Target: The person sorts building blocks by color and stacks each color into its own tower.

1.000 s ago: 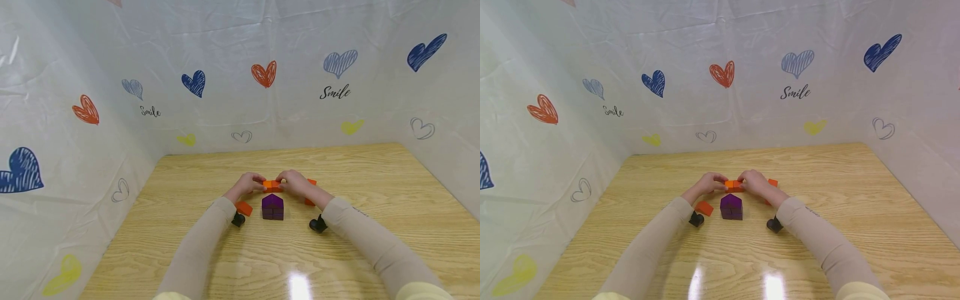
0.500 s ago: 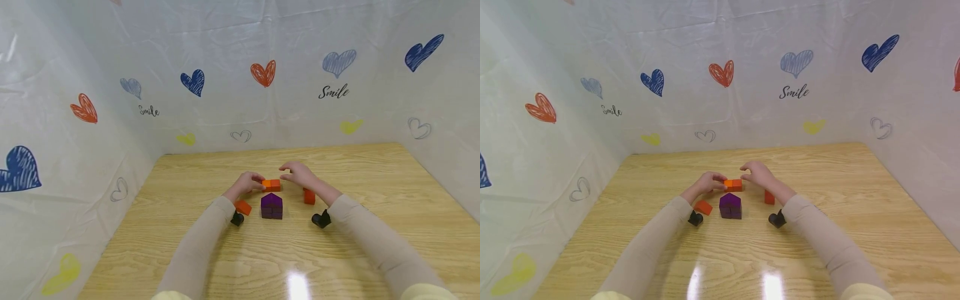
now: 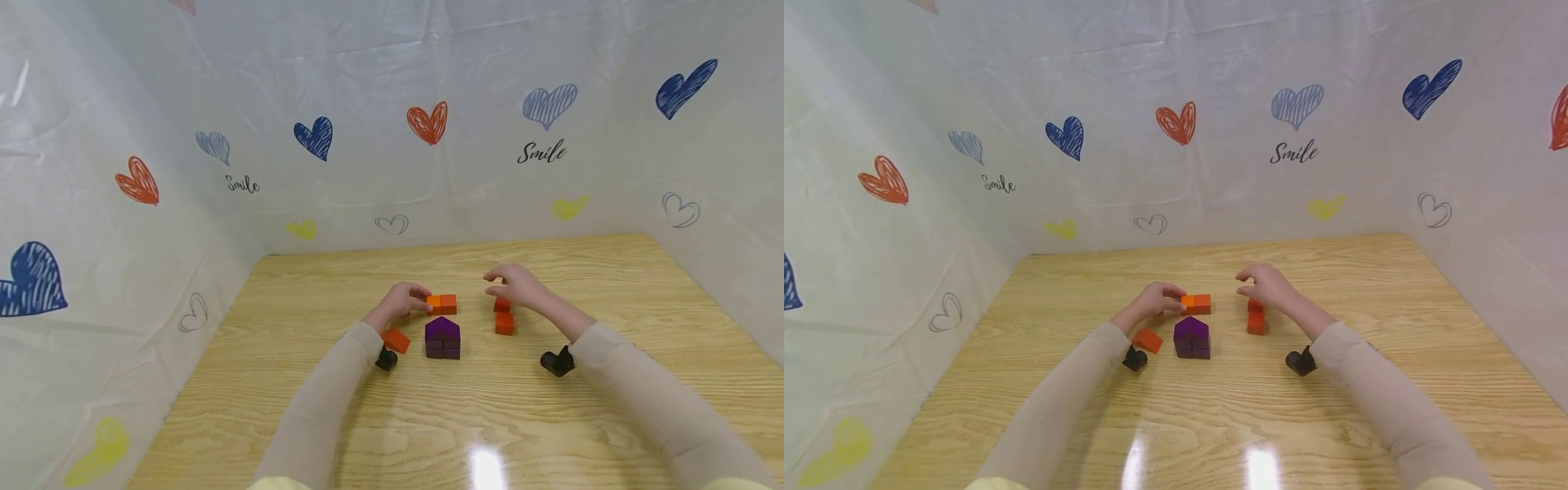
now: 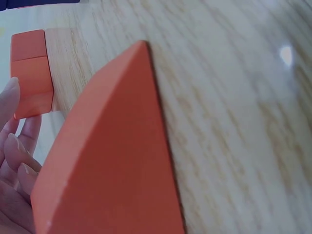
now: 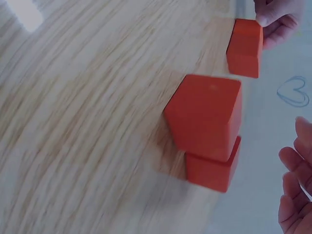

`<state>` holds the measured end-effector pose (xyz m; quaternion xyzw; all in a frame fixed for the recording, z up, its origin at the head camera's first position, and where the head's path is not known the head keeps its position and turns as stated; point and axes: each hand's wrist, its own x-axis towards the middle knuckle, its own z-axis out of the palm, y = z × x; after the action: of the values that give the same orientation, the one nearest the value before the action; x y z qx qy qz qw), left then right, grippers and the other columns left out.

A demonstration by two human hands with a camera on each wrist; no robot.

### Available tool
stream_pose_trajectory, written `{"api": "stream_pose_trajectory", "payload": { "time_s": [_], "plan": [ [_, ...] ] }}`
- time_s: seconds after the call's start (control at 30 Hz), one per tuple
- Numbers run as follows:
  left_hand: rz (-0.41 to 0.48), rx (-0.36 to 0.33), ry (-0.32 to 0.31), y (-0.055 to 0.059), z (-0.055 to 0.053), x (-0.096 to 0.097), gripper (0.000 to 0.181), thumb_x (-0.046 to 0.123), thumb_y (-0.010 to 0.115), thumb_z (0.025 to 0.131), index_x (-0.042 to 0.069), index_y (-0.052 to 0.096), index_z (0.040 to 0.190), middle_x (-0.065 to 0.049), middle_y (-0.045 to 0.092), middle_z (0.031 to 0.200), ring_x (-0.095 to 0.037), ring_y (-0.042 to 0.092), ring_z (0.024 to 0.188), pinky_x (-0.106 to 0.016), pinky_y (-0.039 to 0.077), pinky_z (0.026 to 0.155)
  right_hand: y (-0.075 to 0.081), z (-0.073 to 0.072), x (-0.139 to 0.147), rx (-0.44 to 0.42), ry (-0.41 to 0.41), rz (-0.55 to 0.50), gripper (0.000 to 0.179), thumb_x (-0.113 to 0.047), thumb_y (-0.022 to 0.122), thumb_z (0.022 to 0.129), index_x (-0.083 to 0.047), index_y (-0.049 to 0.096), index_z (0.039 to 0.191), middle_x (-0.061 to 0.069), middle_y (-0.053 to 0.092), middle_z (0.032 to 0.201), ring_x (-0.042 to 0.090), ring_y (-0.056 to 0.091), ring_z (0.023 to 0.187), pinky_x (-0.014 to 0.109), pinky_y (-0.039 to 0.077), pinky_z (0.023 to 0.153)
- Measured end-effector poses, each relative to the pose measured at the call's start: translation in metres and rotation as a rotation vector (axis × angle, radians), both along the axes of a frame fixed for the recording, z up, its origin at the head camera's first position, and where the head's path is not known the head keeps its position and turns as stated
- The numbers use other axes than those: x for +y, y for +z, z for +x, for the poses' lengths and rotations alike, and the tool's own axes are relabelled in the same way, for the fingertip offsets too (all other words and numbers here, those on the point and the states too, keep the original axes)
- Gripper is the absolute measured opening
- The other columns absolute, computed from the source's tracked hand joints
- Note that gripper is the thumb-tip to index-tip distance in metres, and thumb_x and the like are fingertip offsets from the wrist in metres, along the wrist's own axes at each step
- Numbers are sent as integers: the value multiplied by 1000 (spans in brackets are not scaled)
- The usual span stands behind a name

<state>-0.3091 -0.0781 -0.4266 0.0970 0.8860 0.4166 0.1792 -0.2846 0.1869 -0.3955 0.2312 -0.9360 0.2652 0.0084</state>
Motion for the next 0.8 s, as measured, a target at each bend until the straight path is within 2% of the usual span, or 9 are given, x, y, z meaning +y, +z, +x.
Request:
{"api": "stream_pose_trajectory", "payload": {
  "time_s": [0.43,0.67,0.8],
  "plan": [
    [7,-10,4,1,1,1,34,18,70,81,12,65,114,-3,65,107,-13,50,82,-23,41,60,-16,2,27,-61,-9,25,39,-12,66,82,12,58,112,27,60,109,39,56,96,47,45,80],
    [12,-14,11,1,1,1,33,17,70,81,12,65,113,-3,65,106,-12,49,79,-22,40,59,-23,3,29,-135,-31,23,37,-14,65,84,10,59,112,27,59,111,34,56,92,44,45,77],
    [7,-10,11,1,1,1,33,17,70,81,12,65,113,-3,65,106,-12,50,80,-22,40,59,-24,3,29,-139,-36,21,36,-14,65,84,9,61,111,26,60,111,31,57,89,42,46,75]
  ]
}}
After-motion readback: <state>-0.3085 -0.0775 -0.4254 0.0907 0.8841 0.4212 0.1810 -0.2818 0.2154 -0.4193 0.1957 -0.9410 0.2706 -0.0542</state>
